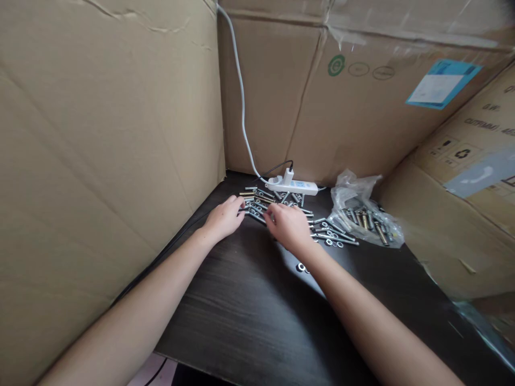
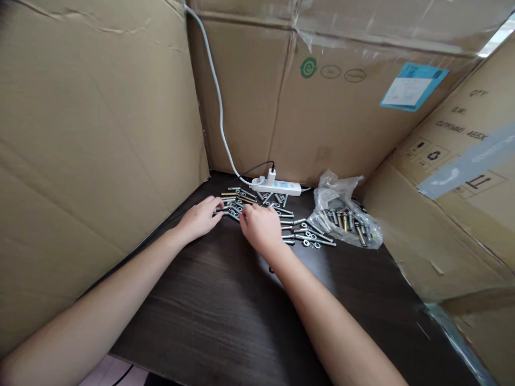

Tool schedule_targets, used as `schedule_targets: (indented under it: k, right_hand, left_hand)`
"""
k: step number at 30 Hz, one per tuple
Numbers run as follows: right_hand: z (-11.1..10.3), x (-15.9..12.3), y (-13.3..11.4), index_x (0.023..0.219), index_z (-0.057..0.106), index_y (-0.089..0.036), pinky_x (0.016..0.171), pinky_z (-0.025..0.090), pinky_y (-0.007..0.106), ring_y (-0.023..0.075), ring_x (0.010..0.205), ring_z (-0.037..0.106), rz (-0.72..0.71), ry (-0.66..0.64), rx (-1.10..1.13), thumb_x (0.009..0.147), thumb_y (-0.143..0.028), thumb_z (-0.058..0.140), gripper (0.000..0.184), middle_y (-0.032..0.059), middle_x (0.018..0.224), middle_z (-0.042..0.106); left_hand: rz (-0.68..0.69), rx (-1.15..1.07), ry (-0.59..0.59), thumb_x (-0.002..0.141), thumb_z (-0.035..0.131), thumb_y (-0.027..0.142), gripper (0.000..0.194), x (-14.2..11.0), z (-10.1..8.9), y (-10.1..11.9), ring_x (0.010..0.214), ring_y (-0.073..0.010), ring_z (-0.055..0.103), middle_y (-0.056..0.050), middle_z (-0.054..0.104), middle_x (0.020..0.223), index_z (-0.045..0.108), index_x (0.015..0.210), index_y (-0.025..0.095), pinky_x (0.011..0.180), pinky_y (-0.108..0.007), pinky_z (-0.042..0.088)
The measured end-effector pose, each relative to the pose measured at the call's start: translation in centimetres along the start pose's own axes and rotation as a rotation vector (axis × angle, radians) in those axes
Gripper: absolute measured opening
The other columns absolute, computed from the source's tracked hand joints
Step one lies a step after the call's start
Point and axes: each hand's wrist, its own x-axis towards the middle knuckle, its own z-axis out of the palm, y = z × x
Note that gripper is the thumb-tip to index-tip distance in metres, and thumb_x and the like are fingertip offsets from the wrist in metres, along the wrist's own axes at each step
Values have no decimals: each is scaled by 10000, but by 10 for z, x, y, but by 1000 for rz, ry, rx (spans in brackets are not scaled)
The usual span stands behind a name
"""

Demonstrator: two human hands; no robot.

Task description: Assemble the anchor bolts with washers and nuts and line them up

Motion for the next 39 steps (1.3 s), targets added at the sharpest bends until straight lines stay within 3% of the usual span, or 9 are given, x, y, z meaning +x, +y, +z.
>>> schedule_targets:
  k: [3,6,10,13,20,28,33,39]
  right_hand:
    - [-23,-31,24,917,605,-200,665,390,267,179,764,617,20,29,163,916,-273,424,195,46,886,673]
    - [-36,-73,47,900,603,-203,725,430,269,177,828,608,-29,-46,364,893,-164,403,204,40,918,656]
    - [-33,-123,57,963,628,-209,785,459,308,192,900,581,-33,-153,406,830,-53,381,321,56,966,629]
    - [-24,-140,53,1098,608,-197,844,463,351,212,949,559,-55,-186,356,809,-22,382,407,73,1025,622]
    - [-12,-141,46,1154,602,-163,884,478,373,221,971,549,-79,-165,310,853,-52,389,385,99,1079,604]
    - [-3,-143,43,1186,597,-157,792,518,367,223,874,583,-76,-154,256,874,-87,404,374,106,972,604]
    - [2,-139,46,1083,630,-189,771,513,328,205,846,599,-45,-113,275,902,-129,427,279,88,937,611]
    - [2,-124,51,972,645,-201,741,497,299,187,812,600,-16,-158,333,892,-146,466,203,67,901,607]
  left_hand:
    - [28,-26,1,874,464,267,94,-1,-2,5,828,-176,587,-28,582,993,505,943,217,656,-275,414]
    - [47,-46,-6,874,441,273,89,-2,-3,10,786,-172,579,-24,593,951,499,905,212,619,-276,393]
    - [58,-63,-17,863,425,278,99,-3,-4,13,734,-167,556,-23,591,906,494,877,209,595,-278,366]
    - [65,-75,-29,853,423,278,90,-4,-3,13,704,-160,539,-14,585,888,486,854,214,579,-275,351]
    - [62,-93,-42,845,426,291,115,-4,-1,13,694,-157,530,-16,579,875,498,891,215,567,-268,338]
    - [53,-105,-23,839,440,289,114,-4,-1,14,719,-162,544,-15,591,912,505,899,217,575,-272,344]
    - [52,-115,-25,843,443,284,114,-5,-2,15,718,-162,549,-14,596,920,510,902,214,568,-270,341]
    - [45,-120,-22,845,445,278,120,-5,-2,15,740,-168,550,-21,598,924,517,914,209,584,-269,345]
